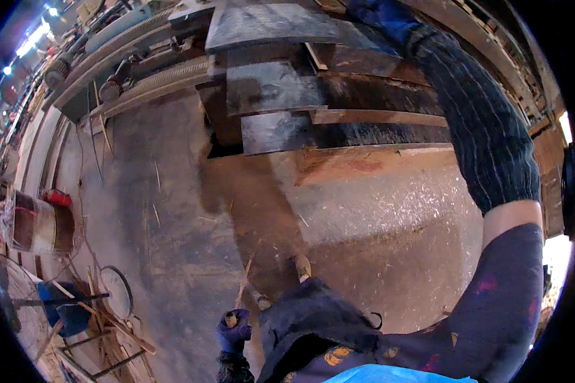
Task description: The person handles a large wooden board and thin wooden strips in a workshop. They lift and move the board, then repeatedly pick up and place thin strips onto a machine surface.
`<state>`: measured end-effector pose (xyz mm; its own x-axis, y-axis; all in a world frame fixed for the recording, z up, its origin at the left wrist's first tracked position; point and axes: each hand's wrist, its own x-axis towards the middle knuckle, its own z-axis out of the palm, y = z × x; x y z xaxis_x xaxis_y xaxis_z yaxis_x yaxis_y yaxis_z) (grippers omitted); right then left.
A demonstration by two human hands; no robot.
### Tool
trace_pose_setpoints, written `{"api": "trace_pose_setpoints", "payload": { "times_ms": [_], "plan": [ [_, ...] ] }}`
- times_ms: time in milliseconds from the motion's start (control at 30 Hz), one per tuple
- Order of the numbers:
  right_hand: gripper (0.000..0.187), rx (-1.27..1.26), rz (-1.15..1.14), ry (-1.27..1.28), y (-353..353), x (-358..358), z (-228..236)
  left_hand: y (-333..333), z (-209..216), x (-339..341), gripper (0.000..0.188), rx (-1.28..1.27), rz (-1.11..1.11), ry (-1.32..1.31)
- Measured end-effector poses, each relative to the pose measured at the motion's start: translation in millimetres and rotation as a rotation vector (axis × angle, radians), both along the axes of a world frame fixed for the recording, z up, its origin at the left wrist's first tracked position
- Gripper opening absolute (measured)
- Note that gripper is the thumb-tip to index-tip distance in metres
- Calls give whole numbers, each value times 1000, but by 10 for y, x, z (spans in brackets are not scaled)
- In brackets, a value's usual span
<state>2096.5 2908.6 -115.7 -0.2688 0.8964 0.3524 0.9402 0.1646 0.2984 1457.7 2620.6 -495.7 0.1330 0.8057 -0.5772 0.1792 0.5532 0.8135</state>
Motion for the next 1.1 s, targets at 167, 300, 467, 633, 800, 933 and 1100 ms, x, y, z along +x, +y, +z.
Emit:
{"api": "trace_pose_setpoints", "payload": {
  "times_ms": [167, 300, 467, 633, 800, 933, 1100],
  "plan": [
    [49, -24, -34, -23, 0, -44, 94, 15, 110, 28, 21, -88, 89, -28],
    [53, -37, -48, -52, -7, -25, 136, 63, 230, 96, 21, -113, 84, -31],
    [58, -25, -51, -98, 35, -75, 151, 83, 237, 189, 17, -35, 37, -1],
    [63, -20, -46, -163, -25, -171, 164, 10, 174, 158, 13, -187, 136, -84],
    [68, -19, -53, -248, -97, -221, 158, -19, 139, 268, 11, -150, 64, 23],
    [73, 10, -44, -317, -91, -240, 173, 66, 203, 437, 12, -224, 33, 144],
    [78, 78, -40, -414, -86, -163, 37, 151, 327, 503, 15, -162, -17, -9]
  ]
}}
